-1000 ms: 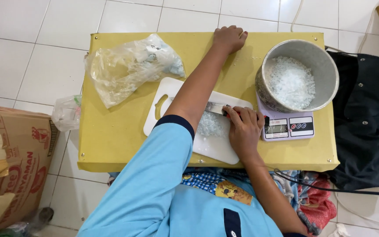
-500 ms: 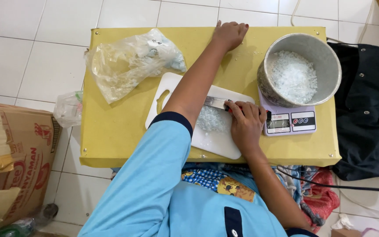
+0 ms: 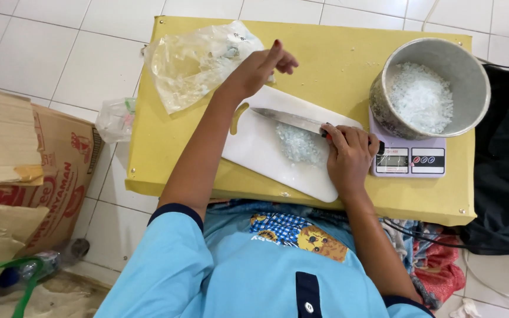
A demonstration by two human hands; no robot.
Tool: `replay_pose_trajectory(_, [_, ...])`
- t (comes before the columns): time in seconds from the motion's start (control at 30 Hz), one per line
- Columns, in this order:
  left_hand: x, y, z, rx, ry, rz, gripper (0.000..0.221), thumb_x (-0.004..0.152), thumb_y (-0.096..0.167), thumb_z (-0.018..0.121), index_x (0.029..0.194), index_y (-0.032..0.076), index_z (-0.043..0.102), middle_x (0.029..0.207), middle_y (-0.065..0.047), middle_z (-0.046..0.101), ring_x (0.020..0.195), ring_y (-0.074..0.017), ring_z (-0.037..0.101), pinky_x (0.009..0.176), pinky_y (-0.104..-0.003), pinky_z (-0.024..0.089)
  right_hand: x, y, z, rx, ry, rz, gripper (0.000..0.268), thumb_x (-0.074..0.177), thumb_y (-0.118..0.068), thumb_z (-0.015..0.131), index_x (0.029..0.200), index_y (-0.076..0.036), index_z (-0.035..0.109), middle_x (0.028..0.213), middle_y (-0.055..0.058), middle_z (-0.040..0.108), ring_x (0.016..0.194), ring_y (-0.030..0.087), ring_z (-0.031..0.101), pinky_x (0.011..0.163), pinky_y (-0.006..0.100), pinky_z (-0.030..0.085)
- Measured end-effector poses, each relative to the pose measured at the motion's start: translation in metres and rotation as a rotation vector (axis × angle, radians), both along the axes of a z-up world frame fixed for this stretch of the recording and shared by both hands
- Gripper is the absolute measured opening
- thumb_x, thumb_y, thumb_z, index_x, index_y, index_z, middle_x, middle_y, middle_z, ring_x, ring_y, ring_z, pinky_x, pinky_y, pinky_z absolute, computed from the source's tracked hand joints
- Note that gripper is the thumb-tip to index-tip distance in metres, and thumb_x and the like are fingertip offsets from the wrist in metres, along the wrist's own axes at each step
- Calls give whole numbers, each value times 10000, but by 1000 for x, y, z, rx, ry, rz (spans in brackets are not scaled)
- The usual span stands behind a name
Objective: Cutting a block of white wax into smaller pieces using a knife on a cutting board
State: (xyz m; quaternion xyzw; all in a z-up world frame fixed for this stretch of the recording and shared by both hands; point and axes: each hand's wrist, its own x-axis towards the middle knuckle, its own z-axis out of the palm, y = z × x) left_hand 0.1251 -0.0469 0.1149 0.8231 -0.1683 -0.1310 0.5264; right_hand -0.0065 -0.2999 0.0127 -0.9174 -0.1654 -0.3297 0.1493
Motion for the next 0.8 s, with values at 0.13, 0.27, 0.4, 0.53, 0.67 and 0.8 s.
replay_pose_trajectory(0.13, [-15, 28, -16, 82, 109, 52, 1045, 757, 798, 39, 1277, 162, 684, 1247, -50, 723, 1252, -212, 611, 1073, -386, 345, 0, 0, 4, 16, -6, 55, 200, 1030, -69, 715, 1183, -181, 777, 1026, 14, 694, 969, 238, 608, 958, 393, 332])
replay_pose_trajectory(0.27, [-31, 42, -27, 42, 8, 37, 956, 900, 698, 9, 1366, 128, 619, 1281, -114, 691, 1301, -281, 566, 1160, -451, 303, 5, -7, -14, -6, 34, 19, 198, 1024, -127, 714, 1181, -231, 776, 1041, -9, 700, 1035, 197, 621, 1016, 390, 296])
replay_pose_trajectory(0.4, [-45, 48, -47, 17, -108, 67, 843, 1024, 613, 34, 1370, 133, 633, 1297, -123, 666, 1318, -317, 541, 1197, -429, 317, 6, -11, -19, 14, 57, 17, 169, 1009, -167, 742, 1155, -244, 780, 1024, 15, 700, 1055, 196, 645, 1042, 392, 299])
replay_pose_trajectory(0.53, [-63, 50, -56, -14, -120, 97, 849, 1017, 610, 4, 1393, 166, 622, 1327, -127, 633, 1349, -306, 509, 1211, -419, 289, 9, -16, -22, 10, 57, 30, 174, 1011, -176, 747, 1166, -246, 783, 1034, 9, 703, 1061, 192, 646, 1044, 387, 307])
replay_pose_trajectory(0.67, [-73, 47, -57, -39, -85, 167, 864, 1014, 612, -14, 1404, 156, 608, 1369, -171, 558, 1366, -331, 480, 1213, -430, 293, 8, -19, -23, 34, 88, 36, 203, 995, -166, 772, 1173, -263, 793, 1042, 0, 720, 1073, 181, 648, 1049, 387, 299])
replay_pose_trajectory(0.8, [-86, 43, -59, -94, -205, 213, 886, 1016, 597, -49, 1406, 153, 610, 1230, -143, 630, 1271, -306, 544, 1167, -417, 351, 5, -17, -8, 15, 98, 53, 191, 1012, -160, 761, 1190, -224, 784, 1013, 38, 730, 1013, 196, 656, 1034, 397, 341])
